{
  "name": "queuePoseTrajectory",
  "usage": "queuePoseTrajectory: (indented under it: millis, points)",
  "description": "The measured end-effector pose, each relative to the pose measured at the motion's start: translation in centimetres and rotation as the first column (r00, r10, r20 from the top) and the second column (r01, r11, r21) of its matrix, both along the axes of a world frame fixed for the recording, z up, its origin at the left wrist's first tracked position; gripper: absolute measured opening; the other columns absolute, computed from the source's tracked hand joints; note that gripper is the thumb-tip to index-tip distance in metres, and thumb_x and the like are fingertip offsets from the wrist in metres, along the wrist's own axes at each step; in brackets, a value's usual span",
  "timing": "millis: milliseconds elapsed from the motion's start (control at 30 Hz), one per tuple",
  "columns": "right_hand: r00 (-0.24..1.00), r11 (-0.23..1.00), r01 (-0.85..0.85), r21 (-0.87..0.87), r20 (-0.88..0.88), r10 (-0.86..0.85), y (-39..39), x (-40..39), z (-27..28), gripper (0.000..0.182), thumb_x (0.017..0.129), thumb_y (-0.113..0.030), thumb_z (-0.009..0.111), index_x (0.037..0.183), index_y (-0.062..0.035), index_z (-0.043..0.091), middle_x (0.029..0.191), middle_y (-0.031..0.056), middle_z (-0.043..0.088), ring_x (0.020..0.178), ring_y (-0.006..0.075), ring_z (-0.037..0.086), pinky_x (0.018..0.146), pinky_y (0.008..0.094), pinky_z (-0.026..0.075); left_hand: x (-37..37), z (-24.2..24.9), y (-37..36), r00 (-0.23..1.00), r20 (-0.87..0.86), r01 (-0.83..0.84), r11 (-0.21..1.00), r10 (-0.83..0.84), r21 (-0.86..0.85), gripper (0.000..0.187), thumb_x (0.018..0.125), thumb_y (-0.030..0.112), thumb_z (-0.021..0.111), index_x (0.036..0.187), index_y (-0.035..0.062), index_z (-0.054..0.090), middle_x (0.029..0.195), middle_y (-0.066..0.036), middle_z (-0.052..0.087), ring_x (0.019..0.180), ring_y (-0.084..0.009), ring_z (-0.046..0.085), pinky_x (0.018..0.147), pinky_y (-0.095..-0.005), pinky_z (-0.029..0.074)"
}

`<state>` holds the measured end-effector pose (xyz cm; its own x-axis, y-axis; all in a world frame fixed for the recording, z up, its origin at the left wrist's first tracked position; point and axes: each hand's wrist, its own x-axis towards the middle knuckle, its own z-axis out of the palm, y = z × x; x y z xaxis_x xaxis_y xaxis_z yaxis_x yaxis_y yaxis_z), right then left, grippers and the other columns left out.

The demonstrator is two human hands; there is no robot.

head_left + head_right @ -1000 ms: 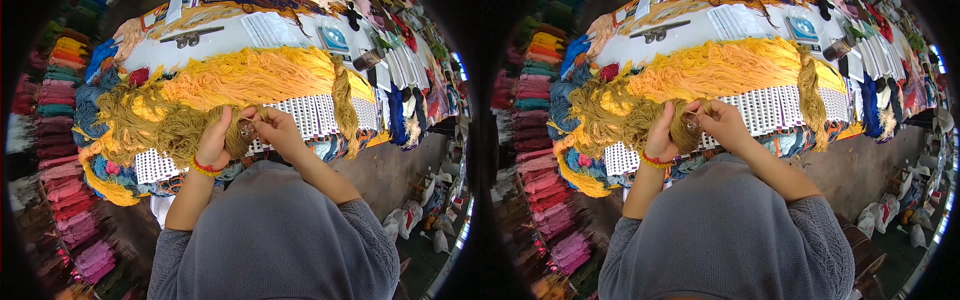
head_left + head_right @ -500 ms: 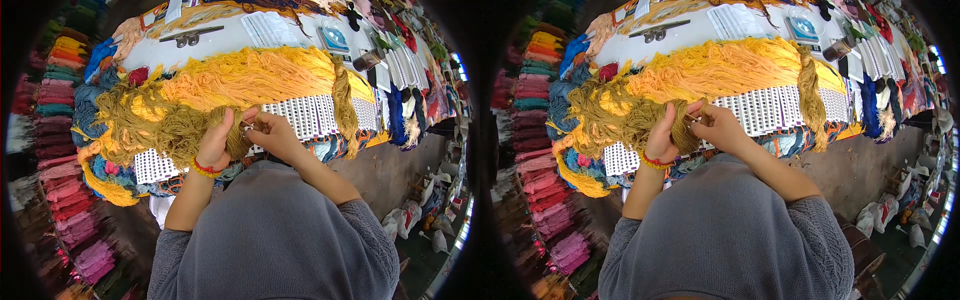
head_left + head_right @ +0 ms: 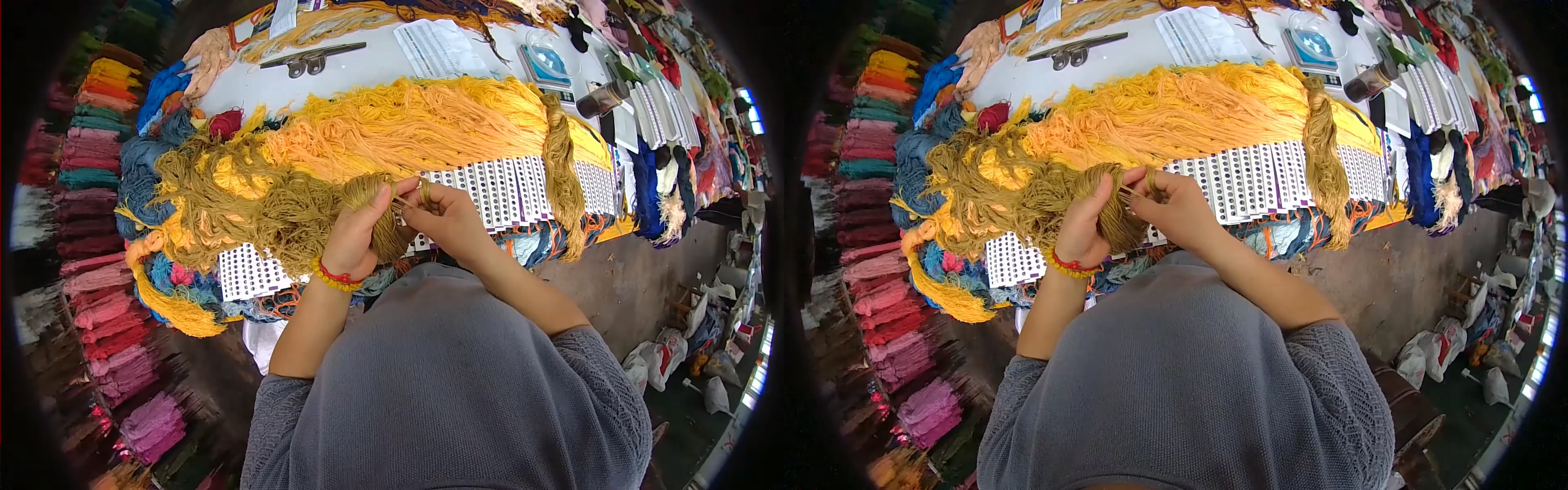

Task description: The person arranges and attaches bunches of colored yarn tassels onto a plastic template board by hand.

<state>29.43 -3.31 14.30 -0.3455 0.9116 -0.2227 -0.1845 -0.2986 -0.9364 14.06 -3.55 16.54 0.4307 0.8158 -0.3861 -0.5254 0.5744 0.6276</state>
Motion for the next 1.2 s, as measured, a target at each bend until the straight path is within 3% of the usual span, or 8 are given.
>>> queuePoseTrajectory:
  millis: [167, 467, 567, 733, 800, 833, 1033, 1200]
  points:
    - [0.999, 0.999, 0.024, -0.041, -0.019, -0.025, -0.1, 0.1, 0.5, 0.004, 0.079, -0.002, 0.056, 0.081, 0.0007, 0.056, 0.074, 0.0026, 0.058, 0.067, 0.0083, 0.055, 0.062, 0.0221, 0.047, 0.3, -0.2, -0.1, 0.986, -0.138, -0.081, 0.989, 0.098, 0.121, 0.029, 0.084, 0.012, 0.053, 0.109, -0.0033, 0.054, 0.101, -0.009, 0.059, 0.092, -0.0152, 0.056, 0.081, -0.0274, 0.044]
    - [0.997, 0.989, 0.08, -0.127, 0.002, -0.08, 0.0, 0.5, 1.1, 0.006, 0.078, -0.009, 0.054, 0.075, -0.003, 0.054, 0.06, -0.0026, 0.05, 0.051, 0.004, 0.042, 0.046, 0.0193, 0.034, -0.1, -1.2, 0.3, 0.971, -0.14, -0.179, 0.978, 0.193, 0.111, 0.019, 0.083, 0.011, 0.057, 0.095, -0.0034, 0.058, 0.085, -0.007, 0.06, 0.075, -0.013, 0.056, 0.07, -0.0274, 0.046]
    - [0.611, 0.868, -0.429, -0.25, -0.788, 0.074, 0.7, 1.5, 0.9, 0.023, 0.088, -0.024, 0.041, 0.094, -0.0056, 0.052, 0.051, -0.0033, 0.031, 0.041, 0.0061, 0.029, 0.04, 0.0192, 0.027, -0.8, -0.8, 0.2, 0.998, -0.001, -0.059, 0.996, 0.059, 0.059, 0.029, 0.089, 0.024, 0.047, 0.092, -0.0027, 0.058, 0.073, -0.005, 0.056, 0.069, -0.0133, 0.054, 0.067, -0.0292, 0.046]
    - [0.411, 0.887, -0.413, -0.204, -0.911, -0.018, 0.5, 1.5, 1.7, 0.028, 0.089, -0.025, 0.041, 0.103, -0.004, 0.052, 0.054, -0.003, 0.041, 0.041, 0.0037, 0.029, 0.039, 0.0193, 0.025, -0.8, -0.2, 0.2, 0.983, 0.183, -0.034, 0.999, 0.027, 0.032, 0.046, 0.093, 0.037, 0.031, 0.102, -0.0015, 0.054, 0.077, -0.005, 0.053, 0.071, -0.0137, 0.053, 0.069, -0.0299, 0.045]
    - [0.913, 0.932, -0.15, -0.33, -0.408, 0.002, 0.8, 1.2, 2.3, 0.024, 0.085, -0.018, 0.05, 0.105, -0.0035, 0.052, 0.065, -0.0011, 0.054, 0.043, 0.0021, 0.031, 0.042, 0.0179, 0.029, -0.6, 0.3, 0.2, 0.988, 0.141, -0.062, 0.997, 0.067, -0.043, 0.052, 0.093, 0.041, 0.027, 0.115, -0.0014, 0.047, 0.098, -0.008, 0.056, 0.084, -0.0147, 0.055, 0.077, -0.0303, 0.045]
    - [0.961, 0.964, -0.072, -0.256, -0.276, -0.002, 0.7, 0.9, 1.6, 0.024, 0.08, -0.012, 0.058, 0.101, -0.0026, 0.054, 0.076, 0.001, 0.059, 0.047, 0.0015, 0.038, 0.045, 0.0182, 0.033, -0.7, 0.1, 0.2, 0.988, 0.141, -0.061, 0.997, 0.066, -0.043, 0.052, 0.093, 0.041, 0.027, 0.115, -0.0014, 0.047, 0.098, -0.008, 0.056, 0.084, -0.0147, 0.055, 0.077, -0.0303, 0.045]
    - [0.988, 0.996, -0.06, 0.069, 0.147, 0.05, 0.1, -0.4, 1.3, 0.013, 0.08, -0.006, 0.057, 0.09, 0.0022, 0.058, 0.073, 0.0006, 0.057, 0.061, 0.0046, 0.051, 0.048, 0.0199, 0.039, -0.4, -0.3, 0.0, 0.986, 0.165, 0.021, 1.0, -0.024, 0.022, 0.055, 0.092, 0.042, 0.027, 0.122, -0.0015, 0.04, 0.116, -0.01, 0.049, 0.1, -0.0158, 0.051, 0.083, -0.0303, 0.043]
    - [0.931, 0.993, -0.103, 0.065, 0.359, 0.073, 0.0, -0.4, 1.5, 0.013, 0.077, -0.01, 0.06, 0.085, 0.0004, 0.059, 0.057, -0.0057, 0.045, 0.052, 0.0014, 0.039, 0.047, 0.0189, 0.033, 0.2, 0.5, -0.2, 0.995, 0.094, 0.023, 1.0, -0.024, 0.013, 0.054, 0.093, 0.041, 0.027, 0.123, -0.0021, 0.04, 0.113, -0.01, 0.05, 0.097, -0.0148, 0.051, 0.084, -0.029, 0.042]
